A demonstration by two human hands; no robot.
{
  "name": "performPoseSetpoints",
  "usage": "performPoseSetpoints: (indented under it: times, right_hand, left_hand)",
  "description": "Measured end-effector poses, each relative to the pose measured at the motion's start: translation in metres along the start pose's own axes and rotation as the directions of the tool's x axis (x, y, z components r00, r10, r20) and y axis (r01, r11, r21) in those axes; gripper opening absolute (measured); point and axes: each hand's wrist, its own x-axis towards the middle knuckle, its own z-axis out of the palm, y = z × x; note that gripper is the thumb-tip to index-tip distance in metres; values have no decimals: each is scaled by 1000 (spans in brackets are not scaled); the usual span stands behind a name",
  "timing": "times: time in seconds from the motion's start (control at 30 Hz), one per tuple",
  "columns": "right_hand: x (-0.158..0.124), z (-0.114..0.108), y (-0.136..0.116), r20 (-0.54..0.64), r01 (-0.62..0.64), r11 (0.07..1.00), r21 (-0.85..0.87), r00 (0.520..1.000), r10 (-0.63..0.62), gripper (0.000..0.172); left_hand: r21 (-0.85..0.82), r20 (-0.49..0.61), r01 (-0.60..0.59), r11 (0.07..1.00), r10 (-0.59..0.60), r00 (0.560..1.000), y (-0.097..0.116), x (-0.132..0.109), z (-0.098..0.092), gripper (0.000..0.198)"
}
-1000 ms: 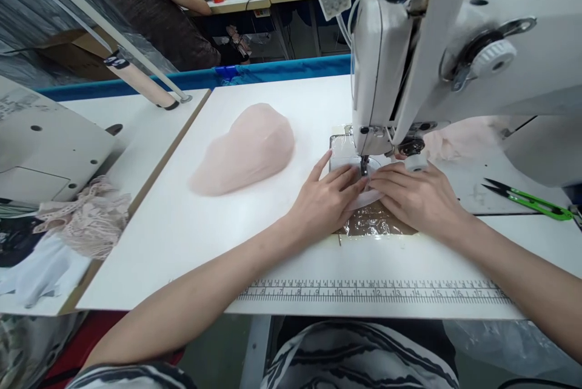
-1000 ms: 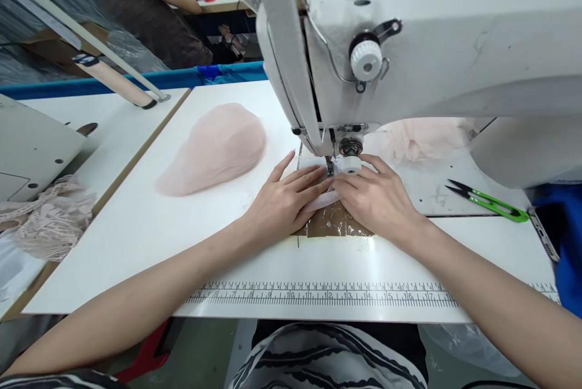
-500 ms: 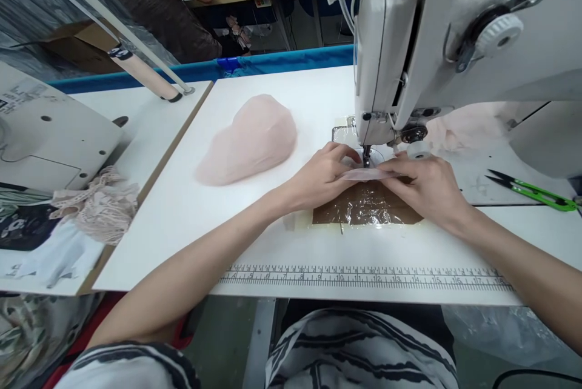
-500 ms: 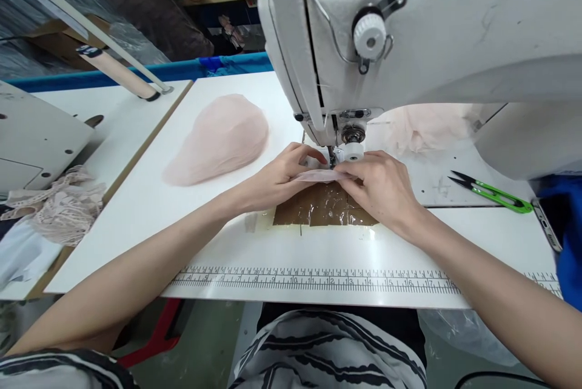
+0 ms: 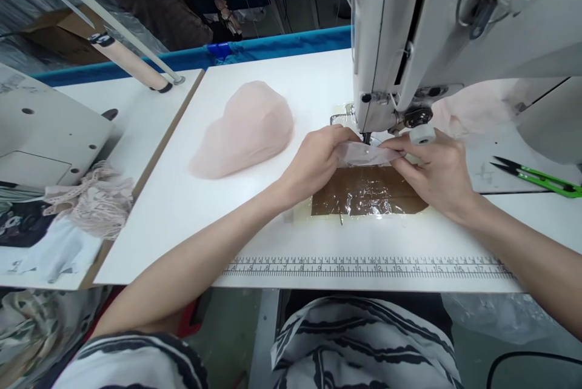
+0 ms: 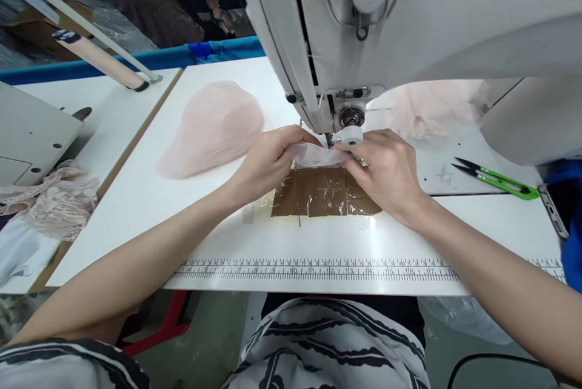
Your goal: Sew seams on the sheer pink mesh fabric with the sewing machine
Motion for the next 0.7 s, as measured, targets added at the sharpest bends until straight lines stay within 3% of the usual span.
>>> performPoseSetpoints:
  times: [0.1,0.27,0.47,0.7]
  right_hand:
    - [1,3,2,-49,20,999,-27,999,-21,28]
    - [1,6,5,-61,3,997,-76,998,-7,27]
    - [0,5,6,-54,-12,994,-109,999,6,27]
    - [0,7,6,-81,20,994,-108,996,-29,24]
  left_hand:
    - [-109,69,42,993,-35,997,0,5,0,31]
    - [-154,182,42,987,-14,983,-5,6,3,25]
    - [-175,105,48,983,-30,994,-6,6,9,20]
    - [-241,143,35,970,0,990,-7,7,3,51]
